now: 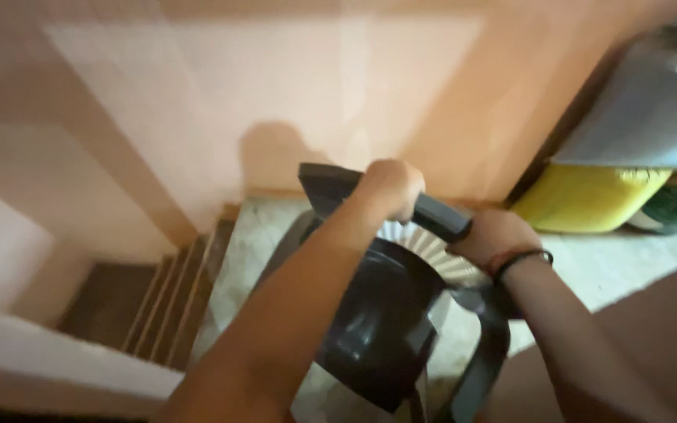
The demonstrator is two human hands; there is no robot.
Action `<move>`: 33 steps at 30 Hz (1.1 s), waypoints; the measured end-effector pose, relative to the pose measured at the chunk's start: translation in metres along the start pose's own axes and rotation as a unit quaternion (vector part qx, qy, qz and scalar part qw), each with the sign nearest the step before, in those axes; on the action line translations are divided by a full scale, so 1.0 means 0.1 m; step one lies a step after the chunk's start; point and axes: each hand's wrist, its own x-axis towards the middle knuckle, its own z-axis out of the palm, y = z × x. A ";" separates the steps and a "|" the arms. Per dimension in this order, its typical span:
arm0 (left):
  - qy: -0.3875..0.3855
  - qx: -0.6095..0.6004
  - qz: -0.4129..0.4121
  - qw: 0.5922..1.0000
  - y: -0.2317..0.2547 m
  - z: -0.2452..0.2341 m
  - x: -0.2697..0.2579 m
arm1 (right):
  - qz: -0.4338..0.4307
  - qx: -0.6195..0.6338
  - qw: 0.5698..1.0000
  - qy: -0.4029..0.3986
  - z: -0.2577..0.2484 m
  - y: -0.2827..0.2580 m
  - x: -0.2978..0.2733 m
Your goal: The person places a red cloth on a stair and then picks up a plastic chair. They carry the chair through a doorway, down a short flight of stairs, and along a narrow corridor, finally setting it down against a wall.
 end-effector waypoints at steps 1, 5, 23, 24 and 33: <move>0.021 0.002 0.012 1.000 -0.09 0.00 0.04 | 0.020 0.003 1.000 -0.005 -0.01 -0.08 0.04; 0.051 0.007 0.048 0.998 -0.50 0.22 0.11 | 0.070 0.035 0.997 -0.020 0.00 -0.51 0.13; 0.087 -0.068 0.054 0.992 -1.49 0.24 0.29 | 0.064 0.027 0.996 -0.053 -0.23 -1.46 0.96; 0.083 -0.067 0.055 0.993 -1.50 0.22 0.32 | 0.070 0.036 0.995 -0.068 -0.25 -1.45 1.02; 0.064 -0.065 0.004 0.996 -1.31 0.22 0.75 | 0.026 -0.042 0.996 -0.068 -0.40 -1.04 1.55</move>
